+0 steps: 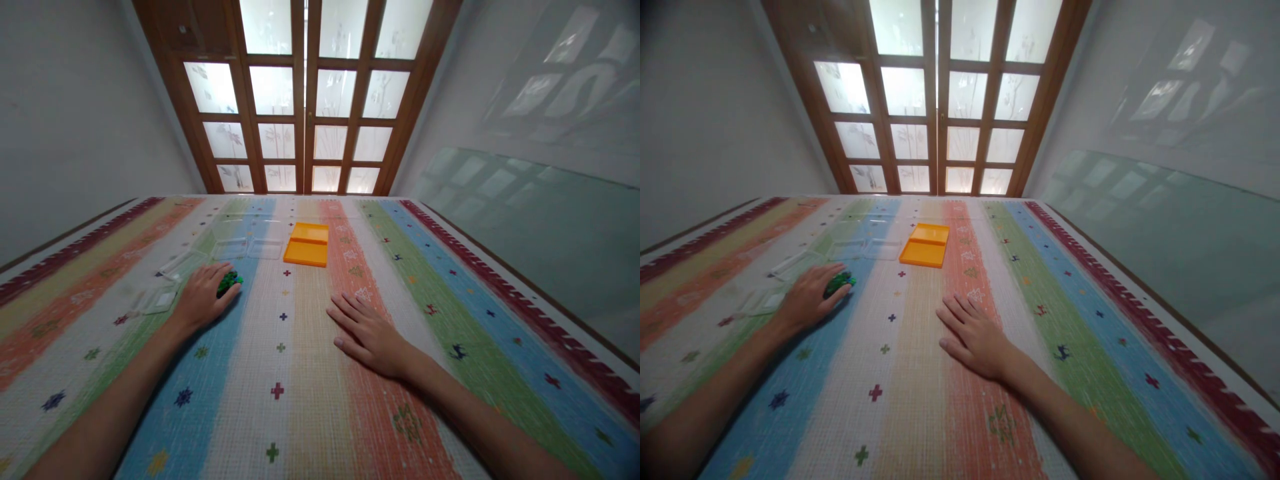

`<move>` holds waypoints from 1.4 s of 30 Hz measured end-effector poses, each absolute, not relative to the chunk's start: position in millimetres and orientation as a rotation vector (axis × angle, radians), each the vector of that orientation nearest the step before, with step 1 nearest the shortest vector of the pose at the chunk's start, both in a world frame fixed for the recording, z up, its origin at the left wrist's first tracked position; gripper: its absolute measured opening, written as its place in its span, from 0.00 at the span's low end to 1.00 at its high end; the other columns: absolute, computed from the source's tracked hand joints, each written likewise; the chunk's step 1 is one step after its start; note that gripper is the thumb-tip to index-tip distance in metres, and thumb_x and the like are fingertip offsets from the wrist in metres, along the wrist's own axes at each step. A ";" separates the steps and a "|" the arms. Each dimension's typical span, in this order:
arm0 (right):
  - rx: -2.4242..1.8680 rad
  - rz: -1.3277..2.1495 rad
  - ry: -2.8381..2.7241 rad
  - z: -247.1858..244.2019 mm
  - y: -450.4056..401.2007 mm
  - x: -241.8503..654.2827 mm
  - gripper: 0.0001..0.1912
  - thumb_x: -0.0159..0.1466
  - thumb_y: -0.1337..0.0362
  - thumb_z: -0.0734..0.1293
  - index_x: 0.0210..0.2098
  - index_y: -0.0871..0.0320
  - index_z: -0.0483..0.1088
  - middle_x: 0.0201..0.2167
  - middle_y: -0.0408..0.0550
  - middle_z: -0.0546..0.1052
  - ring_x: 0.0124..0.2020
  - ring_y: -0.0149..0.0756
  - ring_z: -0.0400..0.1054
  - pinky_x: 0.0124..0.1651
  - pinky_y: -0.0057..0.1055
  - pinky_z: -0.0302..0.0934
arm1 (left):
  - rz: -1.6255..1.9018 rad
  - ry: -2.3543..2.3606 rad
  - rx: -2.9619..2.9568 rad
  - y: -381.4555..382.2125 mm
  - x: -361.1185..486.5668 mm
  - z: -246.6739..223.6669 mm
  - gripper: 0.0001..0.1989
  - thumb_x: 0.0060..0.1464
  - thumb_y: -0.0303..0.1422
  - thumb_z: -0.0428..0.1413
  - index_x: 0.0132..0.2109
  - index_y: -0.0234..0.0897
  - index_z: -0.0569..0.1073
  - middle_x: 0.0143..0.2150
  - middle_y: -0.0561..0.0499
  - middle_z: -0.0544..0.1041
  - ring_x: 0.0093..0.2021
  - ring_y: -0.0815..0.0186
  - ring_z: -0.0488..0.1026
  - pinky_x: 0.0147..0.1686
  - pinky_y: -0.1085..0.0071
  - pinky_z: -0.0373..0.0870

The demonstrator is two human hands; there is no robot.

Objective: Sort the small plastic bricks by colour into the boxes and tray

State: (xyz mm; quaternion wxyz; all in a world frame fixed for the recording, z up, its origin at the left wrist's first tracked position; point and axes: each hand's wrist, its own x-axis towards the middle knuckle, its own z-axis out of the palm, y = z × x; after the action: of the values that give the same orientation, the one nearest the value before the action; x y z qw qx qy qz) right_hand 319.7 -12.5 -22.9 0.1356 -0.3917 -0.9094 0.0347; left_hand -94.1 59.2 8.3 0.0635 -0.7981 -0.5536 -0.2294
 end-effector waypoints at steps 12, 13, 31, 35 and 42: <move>-1.135 0.099 -2.642 -21.5 -13.2 318.5 0.30 0.76 0.51 0.57 0.74 0.53 0.58 0.75 0.54 0.58 0.76 0.48 0.50 0.75 0.55 0.49 | -0.595 -1.941 -2.543 74.9 -95.6 -15.6 0.34 0.66 0.55 0.45 0.65 0.34 0.68 0.71 0.32 0.68 0.72 0.41 0.61 0.68 0.35 0.55; -1.137 0.097 -2.645 -21.5 -13.1 318.6 0.30 0.76 0.51 0.57 0.74 0.53 0.58 0.75 0.54 0.58 0.76 0.48 0.50 0.75 0.54 0.49 | -0.598 -1.943 -2.561 75.9 -94.9 -15.4 0.35 0.66 0.56 0.45 0.65 0.34 0.68 0.71 0.32 0.67 0.73 0.41 0.60 0.69 0.35 0.54; -1.139 0.069 -2.636 -26.1 -10.9 318.0 0.30 0.76 0.50 0.58 0.72 0.55 0.62 0.74 0.55 0.60 0.75 0.49 0.52 0.74 0.53 0.51 | -0.929 -1.629 -2.846 58.6 -43.2 -10.2 0.20 0.65 0.46 0.52 0.50 0.39 0.80 0.61 0.41 0.80 0.64 0.51 0.75 0.66 0.47 0.68; -1.116 0.081 -2.619 -24.4 -11.3 317.1 0.29 0.75 0.50 0.59 0.71 0.56 0.64 0.73 0.56 0.62 0.74 0.51 0.53 0.73 0.55 0.53 | -0.996 -1.534 -2.928 46.6 -20.5 -9.9 0.16 0.64 0.43 0.54 0.48 0.38 0.80 0.60 0.40 0.81 0.62 0.52 0.77 0.64 0.49 0.71; -1.006 0.131 -2.417 -19.4 -9.6 321.4 0.22 0.77 0.56 0.57 0.60 0.58 0.74 0.65 0.60 0.73 0.67 0.48 0.66 0.68 0.53 0.60 | -1.074 -1.364 -3.078 21.1 22.8 -8.7 0.12 0.64 0.36 0.55 0.52 0.39 0.77 0.58 0.40 0.82 0.59 0.57 0.79 0.63 0.54 0.72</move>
State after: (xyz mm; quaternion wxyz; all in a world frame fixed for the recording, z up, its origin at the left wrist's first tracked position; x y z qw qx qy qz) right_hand 321.4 -9.6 -19.4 0.2573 -0.3709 -0.8910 0.0484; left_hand 22.8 21.1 -8.7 -0.1951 -0.8543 -0.3786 -0.2979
